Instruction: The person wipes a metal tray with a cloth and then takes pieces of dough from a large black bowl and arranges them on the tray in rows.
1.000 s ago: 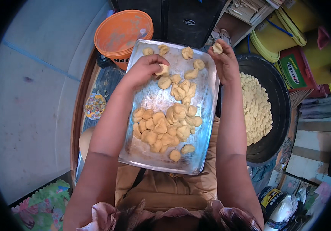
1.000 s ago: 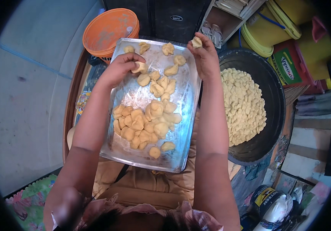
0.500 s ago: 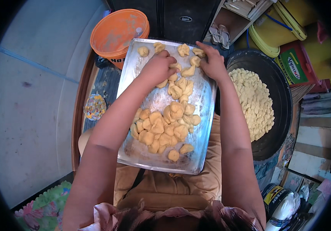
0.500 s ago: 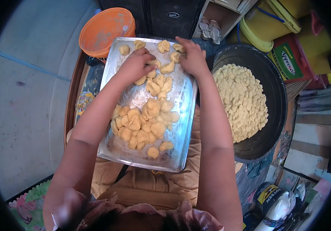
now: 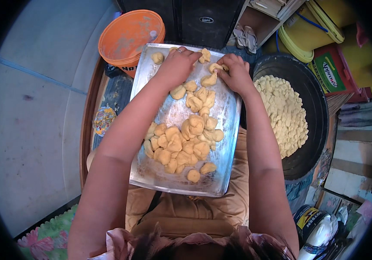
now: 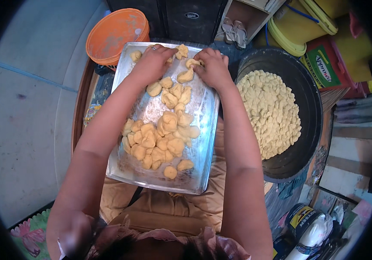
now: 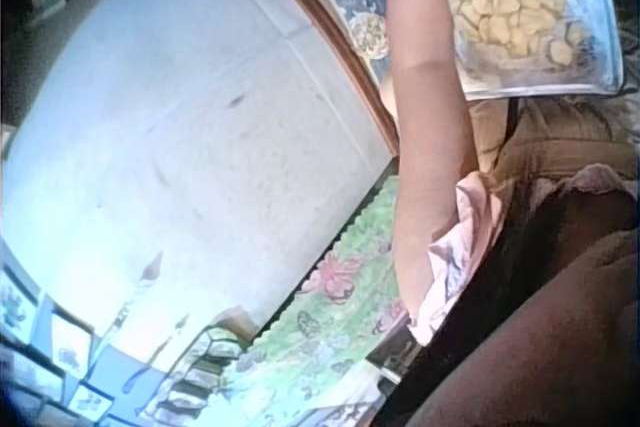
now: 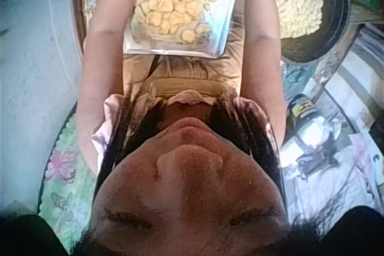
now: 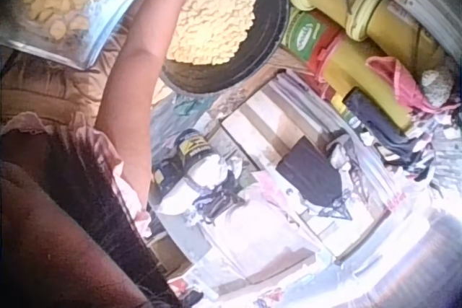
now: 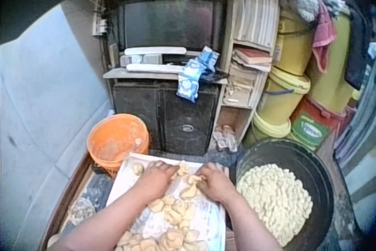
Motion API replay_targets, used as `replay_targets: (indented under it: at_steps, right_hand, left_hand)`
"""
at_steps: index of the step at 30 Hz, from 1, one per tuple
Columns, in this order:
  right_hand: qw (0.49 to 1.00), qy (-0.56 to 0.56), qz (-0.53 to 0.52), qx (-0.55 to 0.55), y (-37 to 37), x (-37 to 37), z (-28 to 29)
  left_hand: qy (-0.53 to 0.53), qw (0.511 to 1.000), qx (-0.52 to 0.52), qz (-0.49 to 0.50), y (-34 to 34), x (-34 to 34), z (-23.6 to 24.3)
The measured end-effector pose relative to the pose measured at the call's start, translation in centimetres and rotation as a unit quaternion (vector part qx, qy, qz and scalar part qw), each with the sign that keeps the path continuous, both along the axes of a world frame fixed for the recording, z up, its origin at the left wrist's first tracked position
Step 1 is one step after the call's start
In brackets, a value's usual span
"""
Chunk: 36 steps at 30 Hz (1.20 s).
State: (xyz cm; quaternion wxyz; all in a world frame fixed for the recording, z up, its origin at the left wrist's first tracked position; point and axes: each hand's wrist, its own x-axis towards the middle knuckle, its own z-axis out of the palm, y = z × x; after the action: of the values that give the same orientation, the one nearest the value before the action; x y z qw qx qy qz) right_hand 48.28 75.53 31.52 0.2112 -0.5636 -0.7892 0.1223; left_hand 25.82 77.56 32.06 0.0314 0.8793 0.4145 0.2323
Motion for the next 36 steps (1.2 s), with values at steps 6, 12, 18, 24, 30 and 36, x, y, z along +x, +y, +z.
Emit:
replay_targets:
  at_steps: [6, 12, 18, 24, 30, 36]
  right_hand:
    - [0.996, 0.066, 0.055, 0.03, -0.3, 1.1, -0.2]
    - [0.995, 0.093, 0.004, 0.047, 1.3, -0.2, -1.2]
    - [0.992, 0.065, -0.103, 0.027, 1.1, -0.2, -0.6]
    - [0.989, 0.073, -0.123, 0.038, -1.8, 0.2, -0.7]
    - [0.994, 0.072, -0.08, -0.015, -4.4, 1.1, 0.3]
    - [0.942, 0.317, -0.092, -0.058, -1.9, 0.8, 0.9]
  left_hand:
    - [0.138, 0.986, 0.093, 0.015, 2.2, -0.3, -0.5]
    - [0.013, 0.993, 0.116, -0.031, 2.4, 0.9, -0.7]
    - [0.11, 0.994, -0.014, -0.016, 2.1, 1.2, 0.3]
    - [0.009, 0.997, 0.068, 0.043, 0.5, -1.2, -0.1]
    - [0.007, 0.996, -0.019, 0.087, 0.5, -6.8, 0.6]
    - [-0.095, 0.977, -0.157, 0.108, -0.1, -9.3, 1.5]
